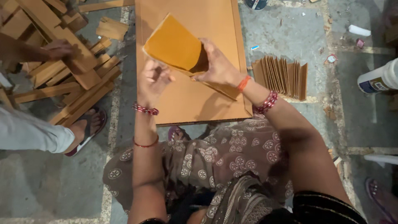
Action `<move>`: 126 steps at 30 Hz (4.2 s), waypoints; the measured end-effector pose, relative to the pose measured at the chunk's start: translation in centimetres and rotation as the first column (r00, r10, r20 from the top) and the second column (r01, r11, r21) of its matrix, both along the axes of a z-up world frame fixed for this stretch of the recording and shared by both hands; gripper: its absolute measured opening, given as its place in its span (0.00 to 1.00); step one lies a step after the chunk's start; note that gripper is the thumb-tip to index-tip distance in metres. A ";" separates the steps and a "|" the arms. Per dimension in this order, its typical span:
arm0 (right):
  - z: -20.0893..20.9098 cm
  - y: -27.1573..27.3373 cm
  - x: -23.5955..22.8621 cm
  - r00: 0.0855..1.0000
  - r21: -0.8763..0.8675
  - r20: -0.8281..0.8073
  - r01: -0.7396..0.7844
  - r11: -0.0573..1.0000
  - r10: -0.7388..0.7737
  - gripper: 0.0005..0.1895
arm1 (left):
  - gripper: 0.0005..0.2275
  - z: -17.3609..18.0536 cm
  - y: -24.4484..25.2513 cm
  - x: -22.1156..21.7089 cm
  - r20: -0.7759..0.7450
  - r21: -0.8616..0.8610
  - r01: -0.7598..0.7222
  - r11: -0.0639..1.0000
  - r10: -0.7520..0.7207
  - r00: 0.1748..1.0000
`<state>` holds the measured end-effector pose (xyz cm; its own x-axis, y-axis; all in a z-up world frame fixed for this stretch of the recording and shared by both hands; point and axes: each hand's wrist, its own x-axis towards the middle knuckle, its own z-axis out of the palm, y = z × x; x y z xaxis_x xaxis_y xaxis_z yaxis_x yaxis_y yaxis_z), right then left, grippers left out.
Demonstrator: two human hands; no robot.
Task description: The person applies glue to the edges of a cardboard flap using a white roller, then folds and presses the flap to seal a cardboard box. The person works on the floor, handling the box and the roller to complete the assembly.
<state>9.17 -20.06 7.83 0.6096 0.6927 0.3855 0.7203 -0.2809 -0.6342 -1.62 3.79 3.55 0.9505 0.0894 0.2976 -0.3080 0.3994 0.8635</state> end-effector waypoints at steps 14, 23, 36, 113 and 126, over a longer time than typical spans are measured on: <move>3.2 2.7 -3.5 0.984 0.112 0.161 0.056 0.992 -0.074 0.58 | 0.18 2.4 -3.3 -1.4 0.058 0.110 -0.245 0.963 0.240 0.969; 1.8 4.6 -5.8 0.962 0.174 0.143 0.206 0.963 -0.232 0.38 | 0.10 -1.0 -3.5 -0.2 0.062 0.119 -0.486 0.866 0.482 0.874; 2.4 3.4 -2.0 0.999 -0.247 0.009 0.044 0.968 -0.043 0.77 | 0.15 -3.3 -0.8 1.6 0.084 0.019 -0.457 0.889 0.454 0.887; -12.3 -3.7 1.6 0.957 -0.377 -0.057 0.243 0.894 -0.284 0.64 | 0.12 -18.5 -9.8 6.7 -0.251 0.293 -0.179 0.939 0.257 0.933; -5.8 -5.6 0.2 0.954 -0.342 -0.004 0.281 0.897 -0.300 0.73 | 0.15 -12.2 -8.4 6.3 -0.253 -0.006 -0.081 0.997 0.077 0.964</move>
